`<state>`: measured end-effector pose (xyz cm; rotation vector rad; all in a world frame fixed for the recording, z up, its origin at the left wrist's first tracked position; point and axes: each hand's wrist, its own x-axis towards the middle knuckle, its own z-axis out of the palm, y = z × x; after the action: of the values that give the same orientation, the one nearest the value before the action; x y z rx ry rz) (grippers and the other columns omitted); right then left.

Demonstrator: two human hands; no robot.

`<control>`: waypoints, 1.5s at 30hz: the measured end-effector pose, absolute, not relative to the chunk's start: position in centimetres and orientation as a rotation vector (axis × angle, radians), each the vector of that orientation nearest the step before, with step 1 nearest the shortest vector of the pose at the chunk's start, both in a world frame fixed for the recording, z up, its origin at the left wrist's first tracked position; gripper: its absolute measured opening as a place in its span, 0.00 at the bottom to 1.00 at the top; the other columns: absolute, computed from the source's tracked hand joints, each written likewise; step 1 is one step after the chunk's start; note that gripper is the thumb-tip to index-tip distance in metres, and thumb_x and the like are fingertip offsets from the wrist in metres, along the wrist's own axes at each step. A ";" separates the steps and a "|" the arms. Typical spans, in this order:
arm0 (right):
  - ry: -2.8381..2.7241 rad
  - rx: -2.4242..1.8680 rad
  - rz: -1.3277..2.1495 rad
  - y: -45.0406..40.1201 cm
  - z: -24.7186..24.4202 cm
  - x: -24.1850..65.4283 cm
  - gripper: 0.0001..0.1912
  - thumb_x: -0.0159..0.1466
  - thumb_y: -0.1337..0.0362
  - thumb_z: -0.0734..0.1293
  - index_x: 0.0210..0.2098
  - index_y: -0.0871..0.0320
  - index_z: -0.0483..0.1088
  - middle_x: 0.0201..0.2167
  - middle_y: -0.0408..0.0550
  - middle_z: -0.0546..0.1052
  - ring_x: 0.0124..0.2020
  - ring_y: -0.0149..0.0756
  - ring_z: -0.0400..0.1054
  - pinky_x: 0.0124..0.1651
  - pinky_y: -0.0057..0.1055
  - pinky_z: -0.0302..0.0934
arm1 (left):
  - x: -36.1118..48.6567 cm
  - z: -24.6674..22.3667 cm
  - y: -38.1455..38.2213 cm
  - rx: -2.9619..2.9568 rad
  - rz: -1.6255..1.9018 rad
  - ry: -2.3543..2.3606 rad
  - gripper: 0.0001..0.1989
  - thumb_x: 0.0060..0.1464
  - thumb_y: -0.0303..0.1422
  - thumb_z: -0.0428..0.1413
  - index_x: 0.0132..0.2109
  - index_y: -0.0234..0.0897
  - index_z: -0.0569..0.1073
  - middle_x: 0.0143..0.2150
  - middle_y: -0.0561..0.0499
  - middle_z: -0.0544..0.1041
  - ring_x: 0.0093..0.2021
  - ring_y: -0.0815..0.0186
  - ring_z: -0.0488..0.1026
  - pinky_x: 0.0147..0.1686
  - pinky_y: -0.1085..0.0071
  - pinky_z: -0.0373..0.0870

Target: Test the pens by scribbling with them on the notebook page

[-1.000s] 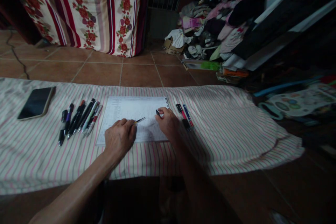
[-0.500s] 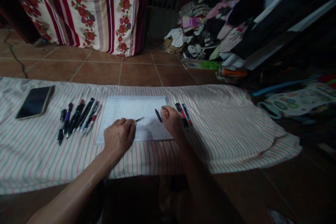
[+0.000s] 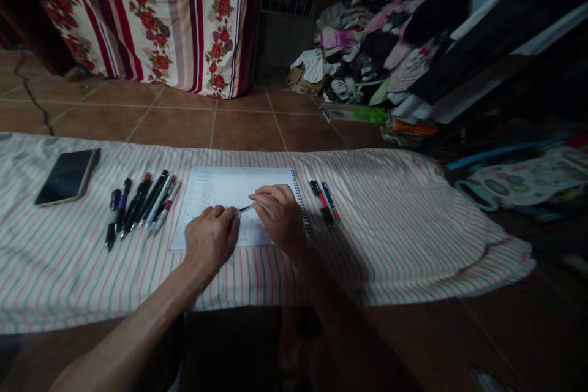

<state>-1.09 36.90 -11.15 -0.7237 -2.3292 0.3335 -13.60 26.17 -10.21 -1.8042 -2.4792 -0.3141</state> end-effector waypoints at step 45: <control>-2.269 -0.714 0.237 39.0 -11.8 0.9 0.07 0.62 0.68 0.64 0.33 0.57 0.75 0.35 0.50 0.76 0.46 0.43 0.63 0.51 0.41 0.59 | -17.7 -11.7 25.1 -1.854 -0.456 -2.226 0.11 0.59 0.33 0.49 0.38 0.34 0.75 0.32 0.45 0.75 0.38 0.57 0.68 0.38 0.63 0.68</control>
<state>0.88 39.01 -11.79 -0.7140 -2.2687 0.2371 -17.67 25.15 -11.66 -1.8544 -2.2264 -0.4562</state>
